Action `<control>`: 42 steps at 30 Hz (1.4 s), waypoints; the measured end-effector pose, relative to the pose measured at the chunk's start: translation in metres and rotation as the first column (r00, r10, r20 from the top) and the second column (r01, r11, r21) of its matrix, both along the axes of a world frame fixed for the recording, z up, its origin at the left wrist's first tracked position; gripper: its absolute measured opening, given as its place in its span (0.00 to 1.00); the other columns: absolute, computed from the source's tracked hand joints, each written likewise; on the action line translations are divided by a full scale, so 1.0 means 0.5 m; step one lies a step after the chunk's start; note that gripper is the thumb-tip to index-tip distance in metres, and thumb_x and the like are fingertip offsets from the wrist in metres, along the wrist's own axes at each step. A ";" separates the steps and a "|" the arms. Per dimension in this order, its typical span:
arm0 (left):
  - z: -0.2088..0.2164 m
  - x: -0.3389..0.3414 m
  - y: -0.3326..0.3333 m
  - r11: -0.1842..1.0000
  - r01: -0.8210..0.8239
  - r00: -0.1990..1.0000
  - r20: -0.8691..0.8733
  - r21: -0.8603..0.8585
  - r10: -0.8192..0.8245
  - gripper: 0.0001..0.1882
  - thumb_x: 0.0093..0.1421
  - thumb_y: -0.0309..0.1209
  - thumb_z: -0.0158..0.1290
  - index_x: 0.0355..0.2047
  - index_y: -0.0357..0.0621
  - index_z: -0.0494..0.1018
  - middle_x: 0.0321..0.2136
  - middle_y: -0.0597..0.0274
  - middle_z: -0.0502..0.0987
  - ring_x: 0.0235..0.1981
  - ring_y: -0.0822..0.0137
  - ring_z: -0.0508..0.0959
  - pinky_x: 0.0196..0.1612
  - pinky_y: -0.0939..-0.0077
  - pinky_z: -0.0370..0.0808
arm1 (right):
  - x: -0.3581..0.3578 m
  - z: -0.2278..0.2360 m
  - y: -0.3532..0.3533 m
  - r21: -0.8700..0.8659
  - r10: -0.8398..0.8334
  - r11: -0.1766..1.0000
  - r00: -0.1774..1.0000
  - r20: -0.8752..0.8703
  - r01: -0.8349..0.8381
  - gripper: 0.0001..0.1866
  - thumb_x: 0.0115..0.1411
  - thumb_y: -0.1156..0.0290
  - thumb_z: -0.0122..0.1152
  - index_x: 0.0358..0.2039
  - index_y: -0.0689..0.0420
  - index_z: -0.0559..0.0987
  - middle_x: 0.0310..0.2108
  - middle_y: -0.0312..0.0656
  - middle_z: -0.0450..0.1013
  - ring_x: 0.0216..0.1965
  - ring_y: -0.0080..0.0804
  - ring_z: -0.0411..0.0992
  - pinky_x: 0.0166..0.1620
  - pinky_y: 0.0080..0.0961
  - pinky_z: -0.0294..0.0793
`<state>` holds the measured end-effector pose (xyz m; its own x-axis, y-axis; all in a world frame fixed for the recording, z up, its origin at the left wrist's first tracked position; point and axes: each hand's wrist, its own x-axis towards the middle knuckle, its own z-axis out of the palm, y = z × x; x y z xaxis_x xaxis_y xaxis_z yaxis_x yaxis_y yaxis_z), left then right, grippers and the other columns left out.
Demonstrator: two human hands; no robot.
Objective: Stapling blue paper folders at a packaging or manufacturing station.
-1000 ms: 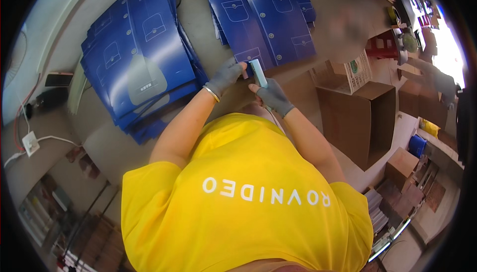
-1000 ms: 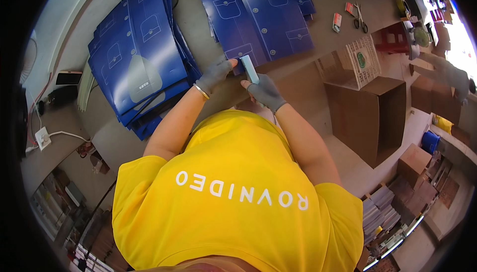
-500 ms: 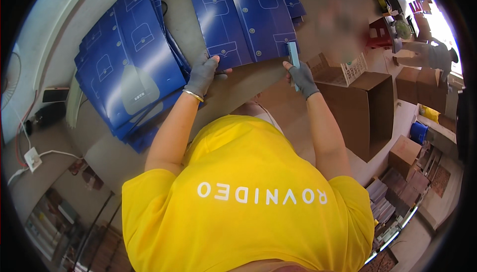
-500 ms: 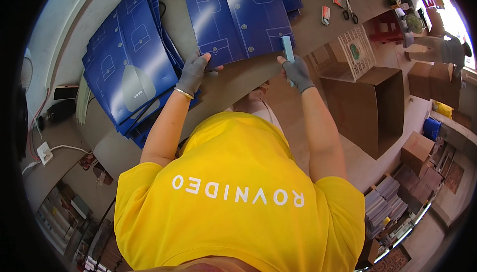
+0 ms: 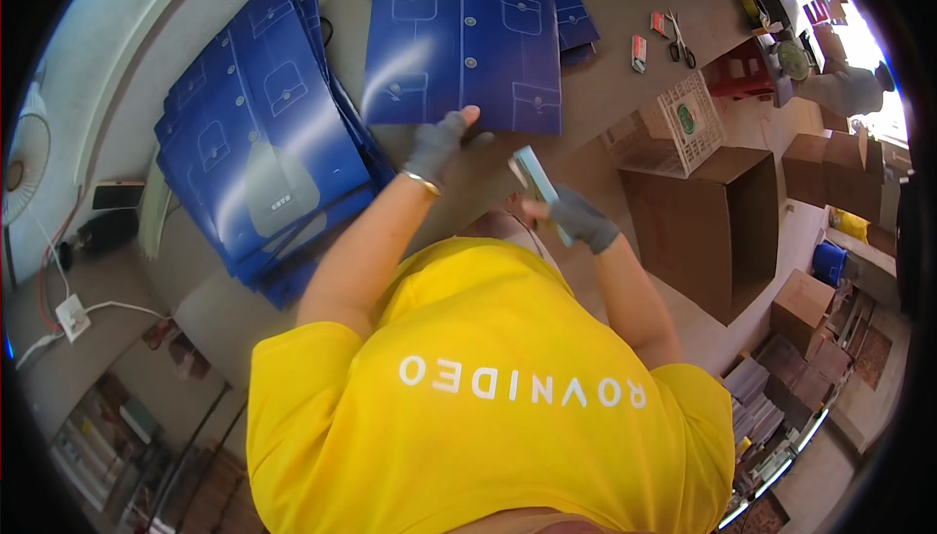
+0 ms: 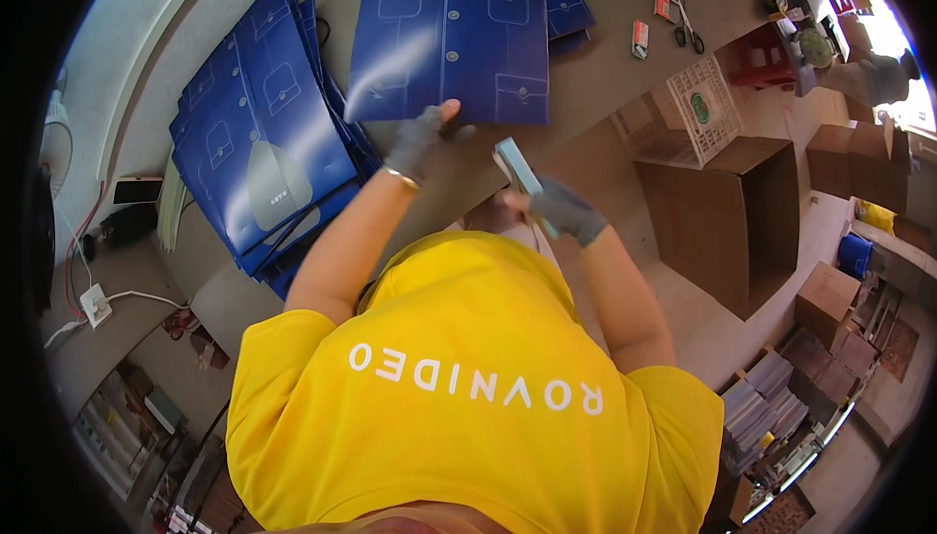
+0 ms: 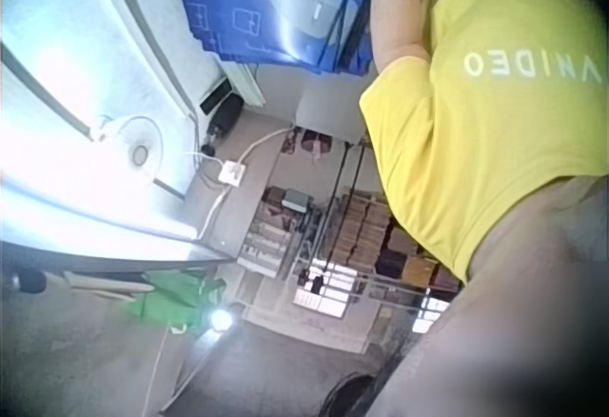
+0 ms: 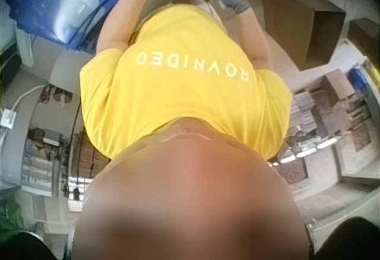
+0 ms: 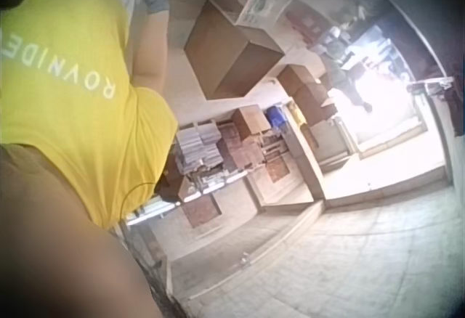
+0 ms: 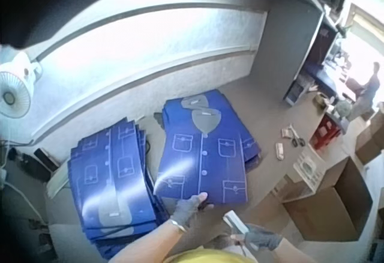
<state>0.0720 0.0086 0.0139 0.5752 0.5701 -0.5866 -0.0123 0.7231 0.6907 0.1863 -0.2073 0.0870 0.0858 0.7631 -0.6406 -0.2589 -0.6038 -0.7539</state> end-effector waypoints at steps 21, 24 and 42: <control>0.000 -0.090 -0.017 0.769 0.588 0.797 -0.341 0.252 -0.498 0.19 0.61 0.46 0.53 0.37 0.41 0.73 0.28 0.60 0.77 0.27 0.67 0.79 0.31 0.76 0.76 | 0.027 -0.051 0.025 0.237 -0.431 0.881 0.901 0.045 0.410 0.16 0.58 0.64 0.59 0.43 0.59 0.72 0.47 0.40 0.69 0.37 0.27 0.72 0.41 0.25 0.72; 0.003 -0.084 -0.045 0.943 0.330 0.940 -0.079 -0.034 -0.332 0.12 0.63 0.38 0.50 0.40 0.43 0.72 0.31 0.61 0.78 0.26 0.69 0.78 0.31 0.79 0.75 | 0.032 -0.039 0.013 -0.059 0.004 0.998 0.965 0.261 0.011 0.19 0.58 0.61 0.59 0.45 0.59 0.72 0.42 0.41 0.71 0.35 0.27 0.71 0.41 0.25 0.70; 0.010 -0.060 -0.090 0.977 0.207 0.978 0.045 -0.049 -0.205 0.18 0.62 0.33 0.47 0.52 0.43 0.67 0.44 0.63 0.72 0.41 0.69 0.72 0.49 0.76 0.69 | -0.082 -0.070 0.088 -0.184 -0.011 0.981 0.956 0.293 0.068 0.13 0.59 0.61 0.58 0.35 0.59 0.75 0.18 0.37 0.70 0.17 0.26 0.68 0.24 0.23 0.68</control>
